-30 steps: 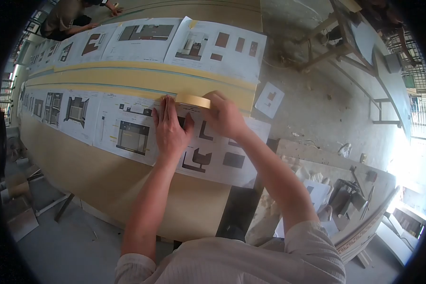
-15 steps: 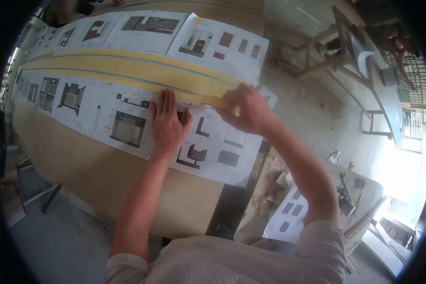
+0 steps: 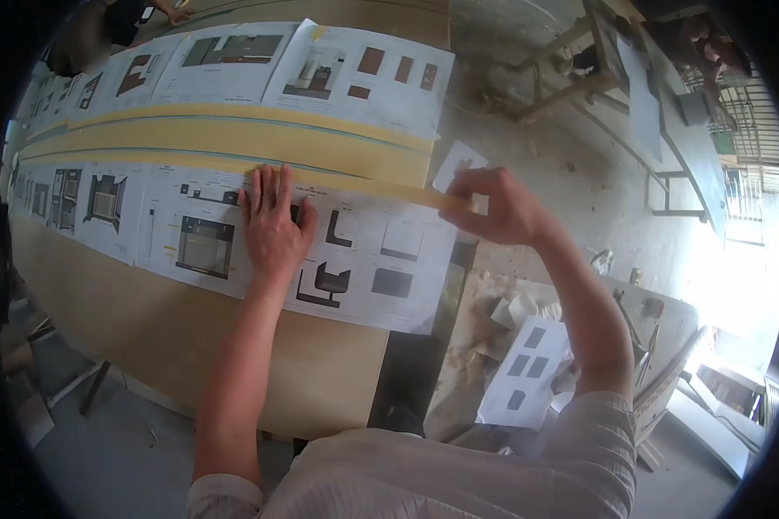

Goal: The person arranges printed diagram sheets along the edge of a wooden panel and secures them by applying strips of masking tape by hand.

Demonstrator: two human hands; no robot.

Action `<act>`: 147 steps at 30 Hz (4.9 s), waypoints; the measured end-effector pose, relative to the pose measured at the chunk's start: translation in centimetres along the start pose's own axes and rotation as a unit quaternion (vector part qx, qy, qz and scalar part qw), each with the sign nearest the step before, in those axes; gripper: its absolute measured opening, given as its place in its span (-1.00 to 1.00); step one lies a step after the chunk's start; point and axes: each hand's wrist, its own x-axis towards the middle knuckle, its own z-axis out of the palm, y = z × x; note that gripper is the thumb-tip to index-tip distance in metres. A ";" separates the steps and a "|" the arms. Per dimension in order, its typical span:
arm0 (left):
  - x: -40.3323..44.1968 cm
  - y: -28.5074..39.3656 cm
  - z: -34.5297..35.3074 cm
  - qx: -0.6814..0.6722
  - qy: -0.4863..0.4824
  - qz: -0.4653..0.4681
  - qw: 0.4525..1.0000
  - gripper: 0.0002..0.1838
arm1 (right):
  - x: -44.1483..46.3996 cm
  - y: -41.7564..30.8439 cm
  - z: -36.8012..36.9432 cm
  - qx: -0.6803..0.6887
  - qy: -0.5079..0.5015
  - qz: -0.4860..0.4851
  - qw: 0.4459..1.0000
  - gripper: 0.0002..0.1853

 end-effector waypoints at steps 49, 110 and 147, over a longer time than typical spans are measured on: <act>0.0 0.1 0.4 0.031 -0.080 0.038 0.996 -0.39 | -2.7 8.0 6.6 -0.064 0.058 0.246 0.965 -0.47; 2.6 22.1 4.2 0.201 -0.253 -0.052 0.945 0.06 | -12.1 -1.2 19.4 0.181 0.619 0.216 0.733 -0.74; -24.2 -11.6 -21.1 -0.187 -0.260 0.092 0.943 -0.43 | -36.0 -1.0 30.1 -0.198 0.412 0.541 0.706 -0.51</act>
